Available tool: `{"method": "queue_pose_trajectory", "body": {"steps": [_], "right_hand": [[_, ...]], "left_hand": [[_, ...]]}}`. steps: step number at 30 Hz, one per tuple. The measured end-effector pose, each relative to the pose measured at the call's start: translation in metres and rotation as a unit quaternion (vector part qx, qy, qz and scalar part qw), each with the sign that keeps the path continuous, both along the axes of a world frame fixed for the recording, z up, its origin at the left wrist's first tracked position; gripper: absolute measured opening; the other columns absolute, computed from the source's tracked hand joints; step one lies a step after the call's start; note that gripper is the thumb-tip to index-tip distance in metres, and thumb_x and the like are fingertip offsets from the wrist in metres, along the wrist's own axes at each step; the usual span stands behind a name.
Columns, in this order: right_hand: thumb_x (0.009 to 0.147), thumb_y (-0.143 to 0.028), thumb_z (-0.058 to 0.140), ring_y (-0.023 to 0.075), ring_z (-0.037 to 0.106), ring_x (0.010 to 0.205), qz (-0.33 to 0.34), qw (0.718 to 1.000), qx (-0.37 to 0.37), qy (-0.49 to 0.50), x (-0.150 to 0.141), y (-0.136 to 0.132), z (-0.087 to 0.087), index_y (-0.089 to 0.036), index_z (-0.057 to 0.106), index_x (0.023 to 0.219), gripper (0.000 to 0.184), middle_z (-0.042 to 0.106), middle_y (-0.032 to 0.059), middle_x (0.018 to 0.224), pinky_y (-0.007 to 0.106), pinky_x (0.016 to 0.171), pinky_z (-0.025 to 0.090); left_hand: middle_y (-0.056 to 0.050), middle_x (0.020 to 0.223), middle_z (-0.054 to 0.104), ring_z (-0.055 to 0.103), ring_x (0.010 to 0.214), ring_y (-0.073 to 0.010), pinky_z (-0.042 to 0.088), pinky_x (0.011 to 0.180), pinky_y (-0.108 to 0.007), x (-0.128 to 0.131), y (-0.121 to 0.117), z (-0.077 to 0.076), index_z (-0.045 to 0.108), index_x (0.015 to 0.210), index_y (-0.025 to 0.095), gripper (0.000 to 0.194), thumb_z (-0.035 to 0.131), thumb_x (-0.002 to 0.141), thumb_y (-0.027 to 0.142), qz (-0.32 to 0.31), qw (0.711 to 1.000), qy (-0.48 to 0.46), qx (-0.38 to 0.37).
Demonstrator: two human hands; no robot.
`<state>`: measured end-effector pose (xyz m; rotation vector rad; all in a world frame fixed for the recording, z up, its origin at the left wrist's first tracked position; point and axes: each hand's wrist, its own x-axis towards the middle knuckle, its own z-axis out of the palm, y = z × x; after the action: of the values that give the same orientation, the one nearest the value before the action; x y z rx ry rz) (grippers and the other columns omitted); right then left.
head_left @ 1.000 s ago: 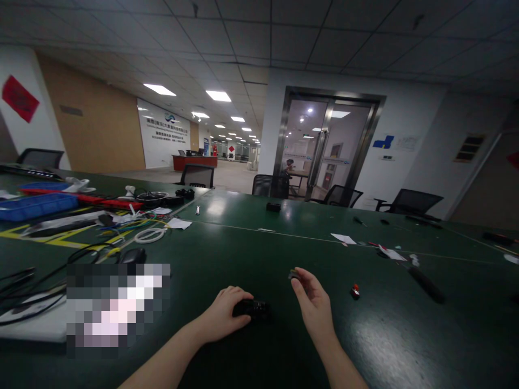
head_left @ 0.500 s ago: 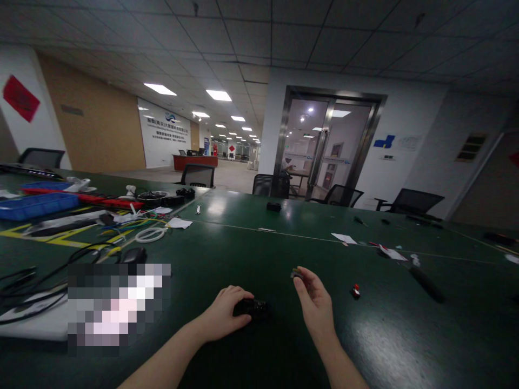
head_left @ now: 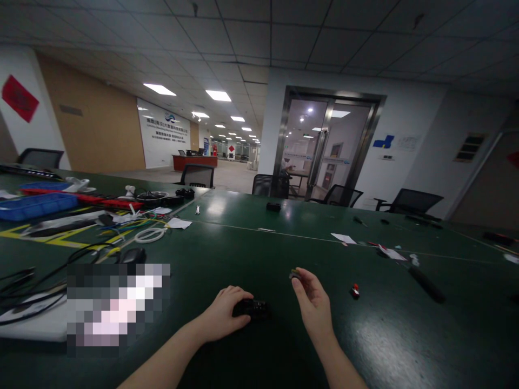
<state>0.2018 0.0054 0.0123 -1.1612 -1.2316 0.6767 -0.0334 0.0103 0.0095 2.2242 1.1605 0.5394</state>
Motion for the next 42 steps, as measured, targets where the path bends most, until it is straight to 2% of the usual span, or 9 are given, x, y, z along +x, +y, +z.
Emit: {"method": "queue_pose_trajectory", "body": {"steps": [8, 16, 24, 32, 42], "right_hand": [[0.073, -0.045, 0.061, 0.0216, 0.059, 0.097, -0.005, 1.000, 0.008, 0.004, -0.002, -0.001, 0.001, -0.022, 0.059, 0.104, 0.038, 0.064, 0.0057, 0.103, 0.038, 0.085, 0.046], [0.075, -0.043, 0.060, 0.0214, 0.058, 0.097, 0.003, 1.000, 0.009, -0.017, 0.000, 0.000, -0.001, -0.023, 0.059, 0.104, 0.036, 0.064, 0.0047, 0.103, 0.037, 0.083, 0.046], [0.073, -0.039, 0.062, 0.0207, 0.059, 0.091, 0.014, 0.999, 0.013, -0.050, -0.004, -0.005, 0.005, -0.023, 0.062, 0.097, 0.029, 0.066, 0.0032, 0.095, 0.038, 0.085, 0.044], [0.073, -0.039, 0.061, 0.0231, 0.058, 0.095, 0.057, 0.993, -0.022, -0.105, -0.009, -0.010, 0.011, -0.023, 0.064, 0.095, 0.027, 0.066, 0.0041, 0.096, 0.041, 0.089, 0.041], [0.074, -0.033, 0.059, 0.0204, 0.056, 0.098, 0.133, 0.976, -0.066, -0.159, -0.018, -0.011, 0.002, -0.024, 0.061, 0.104, 0.031, 0.062, 0.0033, 0.101, 0.036, 0.090, 0.042]], "left_hand": [[-0.004, 0.114, 0.057, 0.047, 0.109, -0.0233, 0.031, 0.099, -0.039, 0.001, 0.002, -0.005, 0.055, 0.114, 0.027, 0.039, 0.060, 0.075, 0.031, 0.007, 1.000, 0.001, 0.016], [-0.003, 0.112, 0.058, 0.048, 0.107, -0.0234, 0.032, 0.098, -0.038, 0.002, 0.000, -0.002, 0.056, 0.112, 0.026, 0.038, 0.061, 0.075, 0.029, 0.008, 1.000, -0.002, 0.017], [-0.002, 0.112, 0.058, 0.048, 0.107, -0.0226, 0.031, 0.098, -0.038, 0.001, 0.001, -0.004, 0.055, 0.113, 0.027, 0.038, 0.061, 0.075, 0.030, 0.006, 1.000, -0.006, 0.011], [-0.002, 0.111, 0.058, 0.048, 0.106, -0.0229, 0.031, 0.098, -0.038, 0.002, 0.001, -0.002, 0.056, 0.112, 0.027, 0.039, 0.062, 0.074, 0.029, 0.006, 1.000, -0.009, 0.012], [-0.003, 0.109, 0.058, 0.049, 0.104, -0.0228, 0.033, 0.096, -0.038, 0.005, 0.000, 0.000, 0.057, 0.109, 0.026, 0.038, 0.063, 0.072, 0.026, 0.010, 1.000, -0.005, 0.019]]}}
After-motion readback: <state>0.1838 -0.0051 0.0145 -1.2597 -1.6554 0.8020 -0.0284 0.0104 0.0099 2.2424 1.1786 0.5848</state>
